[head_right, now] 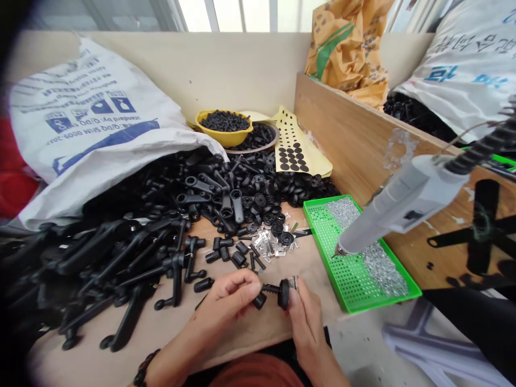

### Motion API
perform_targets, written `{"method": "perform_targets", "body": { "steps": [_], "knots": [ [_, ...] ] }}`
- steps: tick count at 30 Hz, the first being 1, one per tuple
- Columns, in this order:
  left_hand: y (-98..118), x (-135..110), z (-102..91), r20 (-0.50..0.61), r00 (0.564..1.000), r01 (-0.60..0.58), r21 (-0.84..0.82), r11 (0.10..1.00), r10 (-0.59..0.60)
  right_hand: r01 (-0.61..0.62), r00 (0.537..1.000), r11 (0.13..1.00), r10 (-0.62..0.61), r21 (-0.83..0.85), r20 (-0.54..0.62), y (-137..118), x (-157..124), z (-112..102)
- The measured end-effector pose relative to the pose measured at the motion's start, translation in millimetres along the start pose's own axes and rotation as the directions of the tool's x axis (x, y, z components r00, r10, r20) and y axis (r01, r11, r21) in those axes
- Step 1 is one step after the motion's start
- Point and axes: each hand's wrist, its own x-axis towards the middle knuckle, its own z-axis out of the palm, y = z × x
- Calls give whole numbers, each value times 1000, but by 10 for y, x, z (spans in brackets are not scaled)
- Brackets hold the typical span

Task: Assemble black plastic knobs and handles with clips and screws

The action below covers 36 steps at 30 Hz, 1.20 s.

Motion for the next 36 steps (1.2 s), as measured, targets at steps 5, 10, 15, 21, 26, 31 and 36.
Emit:
{"method": "perform_targets", "body": {
  "steps": [5,10,15,21,26,31,36],
  "knots": [
    [2,-33,-48,-45,999,-19,-103,994,15,262,965,939,-261,-223,36,-215,-33,15],
    [12,-38,-78,-88,996,-41,-204,978,23,459,888,844,-442,-279,124,-291,41,18],
    [30,-26,-9,-81,997,-8,-276,961,-15,614,789,714,-537,-337,299,-226,106,-68],
    [45,-24,47,-69,997,17,-323,946,-42,707,707,615,-608,-348,361,-205,143,-63],
    [2,-28,45,-26,999,12,-295,955,-21,785,617,486,-673,-384,409,-231,190,-33],
    [-5,-47,39,4,968,-249,-5,968,249,641,767,677,-561,-362,311,-128,86,28],
    [20,-59,40,179,743,-659,365,658,645,225,973,938,-232,-264,7,193,-68,96]
  ]
}}
